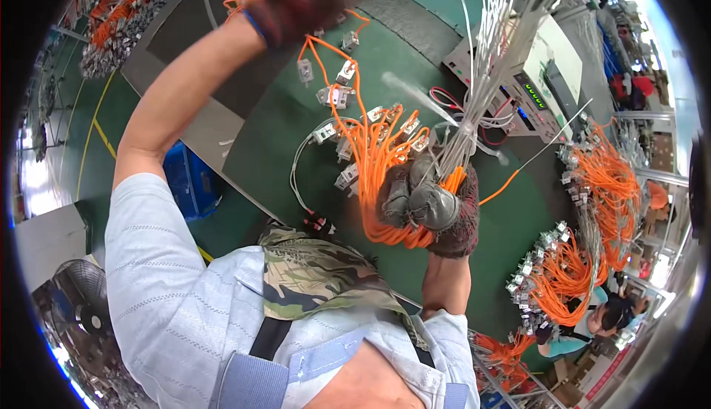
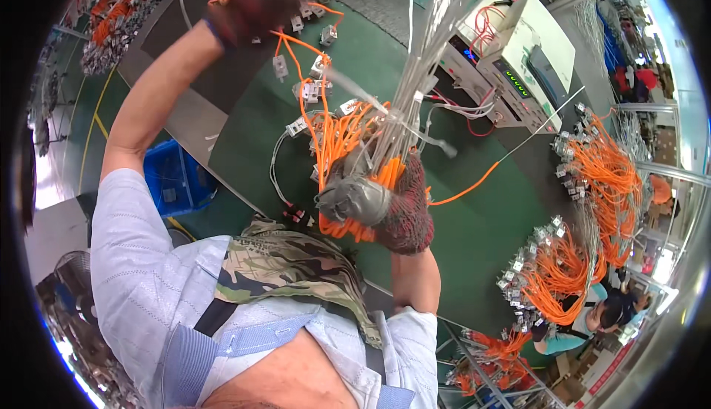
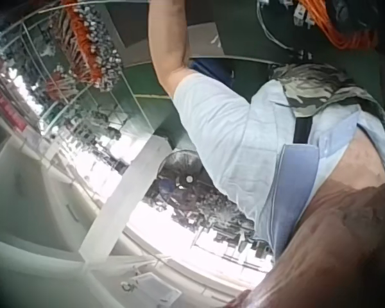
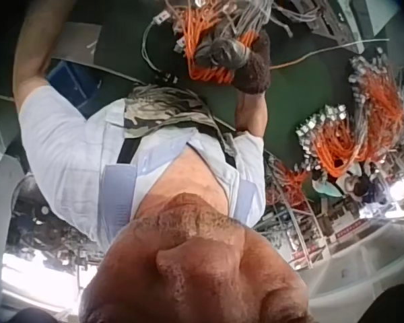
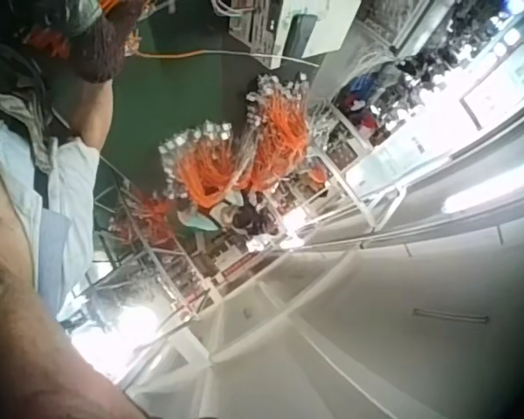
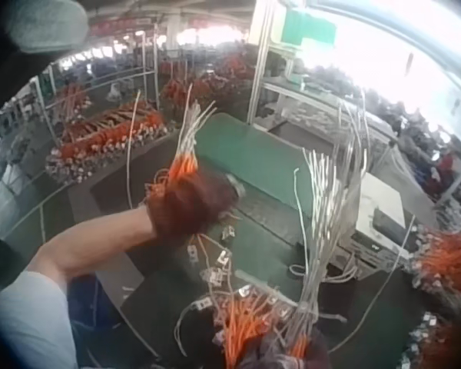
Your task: Assembling or inspecting electrical wire harnesses at a factory workbench.
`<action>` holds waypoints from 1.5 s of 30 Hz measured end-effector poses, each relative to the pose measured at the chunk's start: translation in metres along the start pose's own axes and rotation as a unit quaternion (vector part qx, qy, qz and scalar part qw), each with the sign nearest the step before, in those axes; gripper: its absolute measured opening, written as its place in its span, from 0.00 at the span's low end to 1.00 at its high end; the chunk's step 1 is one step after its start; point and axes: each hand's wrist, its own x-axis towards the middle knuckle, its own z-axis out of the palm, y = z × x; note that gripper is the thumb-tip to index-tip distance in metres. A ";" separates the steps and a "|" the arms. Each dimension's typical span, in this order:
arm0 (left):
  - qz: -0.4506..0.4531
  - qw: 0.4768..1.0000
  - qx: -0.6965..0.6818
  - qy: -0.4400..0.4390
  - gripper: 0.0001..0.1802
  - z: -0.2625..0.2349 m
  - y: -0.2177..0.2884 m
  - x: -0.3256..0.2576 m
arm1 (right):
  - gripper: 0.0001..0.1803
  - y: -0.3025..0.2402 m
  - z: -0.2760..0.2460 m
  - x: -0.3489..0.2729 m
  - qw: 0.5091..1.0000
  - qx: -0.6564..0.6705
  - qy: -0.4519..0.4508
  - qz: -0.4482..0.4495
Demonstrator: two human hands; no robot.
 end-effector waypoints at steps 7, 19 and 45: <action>-0.026 0.935 -0.034 -0.353 0.14 0.029 0.053 -0.009 | 0.22 0.017 0.003 -0.001 0.999 -0.013 -0.035 0.007; -0.243 0.953 -0.160 -0.085 0.18 0.063 -0.061 -0.033 | 0.08 0.020 0.009 0.022 0.999 -0.037 0.022 0.020; -0.301 0.902 -0.277 -0.137 0.26 0.093 0.100 -0.102 | 0.16 0.024 0.014 -0.010 0.990 -0.062 -0.077 0.098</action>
